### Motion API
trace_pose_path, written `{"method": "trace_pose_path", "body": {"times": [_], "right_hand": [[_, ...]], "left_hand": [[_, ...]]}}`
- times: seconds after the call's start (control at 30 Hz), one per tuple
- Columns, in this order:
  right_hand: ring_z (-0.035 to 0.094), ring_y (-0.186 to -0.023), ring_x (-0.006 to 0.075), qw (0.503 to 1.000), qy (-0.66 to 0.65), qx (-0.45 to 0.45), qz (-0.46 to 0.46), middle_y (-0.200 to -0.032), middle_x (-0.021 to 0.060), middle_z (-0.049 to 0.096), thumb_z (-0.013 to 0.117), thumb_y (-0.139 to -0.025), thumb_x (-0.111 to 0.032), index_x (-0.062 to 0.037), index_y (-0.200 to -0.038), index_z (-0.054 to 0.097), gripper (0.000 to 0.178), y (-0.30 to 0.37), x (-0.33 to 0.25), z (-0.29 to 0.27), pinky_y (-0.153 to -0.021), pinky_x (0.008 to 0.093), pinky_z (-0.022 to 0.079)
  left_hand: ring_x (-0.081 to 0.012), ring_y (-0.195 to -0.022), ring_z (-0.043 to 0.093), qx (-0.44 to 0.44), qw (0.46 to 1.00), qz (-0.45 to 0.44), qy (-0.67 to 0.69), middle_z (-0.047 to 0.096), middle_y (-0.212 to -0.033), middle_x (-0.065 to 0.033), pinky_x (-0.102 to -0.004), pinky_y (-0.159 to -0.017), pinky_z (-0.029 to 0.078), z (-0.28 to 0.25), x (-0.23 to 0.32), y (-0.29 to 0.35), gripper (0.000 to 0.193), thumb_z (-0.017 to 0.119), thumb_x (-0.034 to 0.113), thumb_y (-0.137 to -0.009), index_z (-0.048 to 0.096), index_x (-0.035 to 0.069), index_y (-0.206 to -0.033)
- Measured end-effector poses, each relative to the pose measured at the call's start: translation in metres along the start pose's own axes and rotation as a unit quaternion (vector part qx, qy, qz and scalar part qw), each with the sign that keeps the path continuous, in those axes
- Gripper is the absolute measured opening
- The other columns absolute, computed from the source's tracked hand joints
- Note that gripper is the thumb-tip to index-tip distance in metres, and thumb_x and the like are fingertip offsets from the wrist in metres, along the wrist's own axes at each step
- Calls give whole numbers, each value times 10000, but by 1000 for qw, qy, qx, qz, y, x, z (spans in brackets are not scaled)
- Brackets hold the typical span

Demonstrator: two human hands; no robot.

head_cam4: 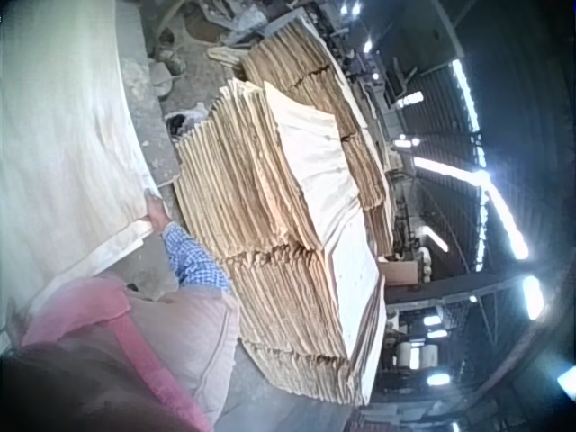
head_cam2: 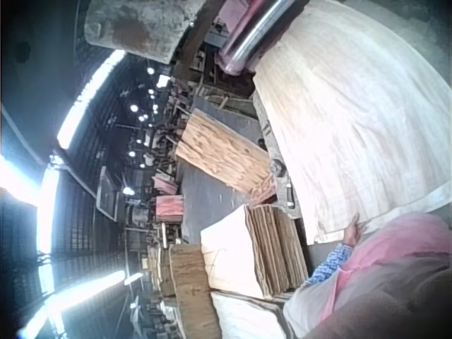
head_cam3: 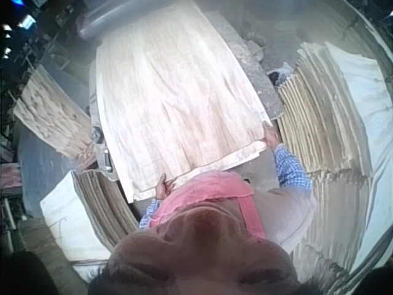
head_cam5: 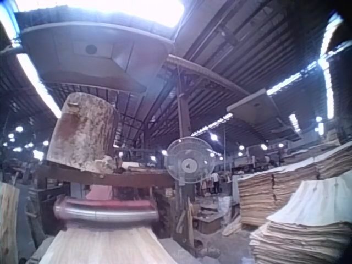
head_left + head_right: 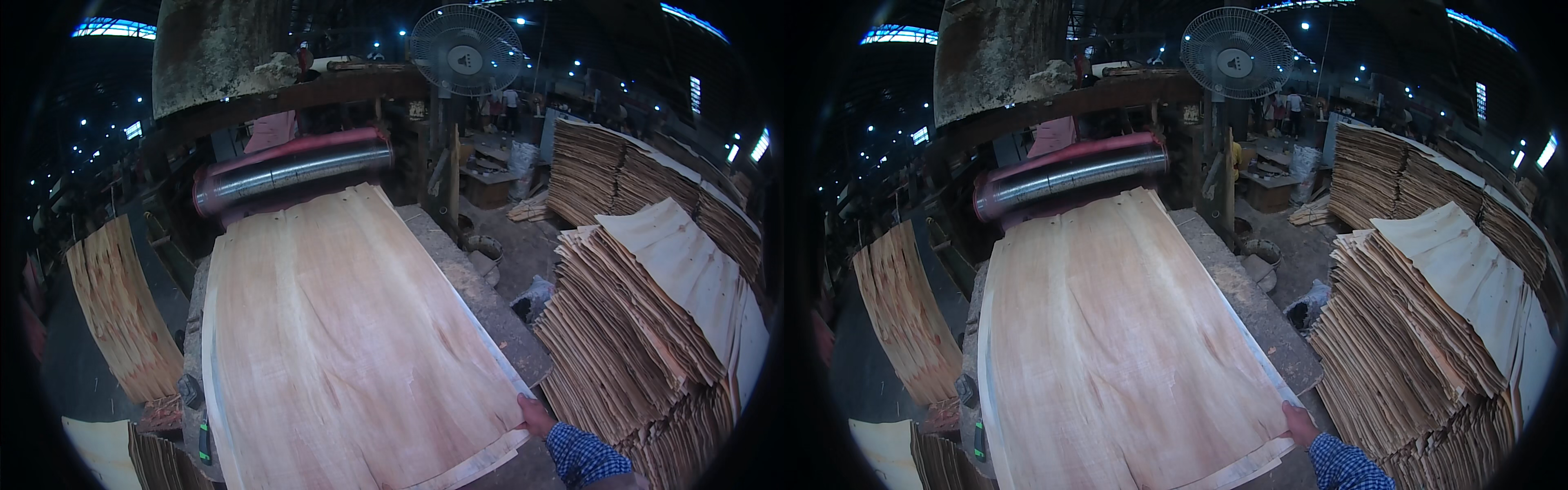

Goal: The person feeds wood veneer sheets through a glue-coating machine by hand, stacking the coated sheets on a table.

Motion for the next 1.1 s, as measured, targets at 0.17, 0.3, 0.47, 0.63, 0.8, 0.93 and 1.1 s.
{"method": "trace_pose_path", "body": {"times": [0.17,0.3,0.47,0.63,0.8,0.93,1.1], "right_hand": [[685,-977,248,1000,-9,7,-9,-1151,122,657,465,-1006,-453,-19,-1297,539,528,1,0,1,-750,424,605],[685,-982,251,1000,-15,3,-11,-1155,125,654,466,-1008,-447,-13,-1296,536,525,3,-1,2,-757,428,605],[669,-1036,267,1000,-17,-17,-8,-1197,120,641,468,-1009,-462,-52,-1309,510,509,-1,1,0,-794,475,594],[667,-1041,273,1000,-11,-8,-7,-1199,123,639,470,-1007,-468,-55,-1319,504,519,1,0,0,-793,477,593],[680,-1000,263,1000,-13,-2,-11,-1186,132,640,453,-1010,-437,-13,-1320,508,528,7,-4,4,-770,440,603],[679,-1005,264,1000,-10,5,-5,-1190,132,638,456,-1010,-436,-14,-1323,505,528,11,-8,5,-777,443,601],[677,-1010,265,1000,-10,-6,-10,-1191,133,637,456,-1011,-436,-15,-1325,504,528,8,-6,6,-784,445,600]], "left_hand": [[-190,-551,609,3,1000,3,1,718,-973,-201,-278,-446,498,10,6,10,466,564,438,-971,439,176,-1336],[-174,-516,579,24,1000,5,-12,714,-849,-163,-283,-447,498,8,3,8,496,565,485,-955,585,35,-1163],[-175,-483,534,2,1000,-22,-19,635,-638,-86,-322,-486,520,-5,-3,-5,673,535,586,-930,683,-69,-978],[-181,-480,523,-25,998,-38,-34,602,-591,-69,-343,-515,530,-8,-5,-7,725,511,628,-922,688,-69,-1019],[-174,-478,522,-15,998,-38,-45,597,-586,-67,-333,-510,527,-2,-1,-1,727,509,632,-921,689,-67,-1011],[-167,-470,517,-3,998,-36,-42,597,-584,-67,-323,-493,518,-3,-2,-4,725,513,632,-918,690,-65,-1002],[-165,-457,507,-13,999,-28,-32,597,-579,-65,-322,-474,511,-5,-3,-5,718,522,627,-918,691,-66,-994]]}}
Point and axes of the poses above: each hand's wrist, its own y-axis away from the middle knuckle, its own z-axis out of the palm, x = y × z, the point moved 3 cm from there along -y, towards the middle knuckle
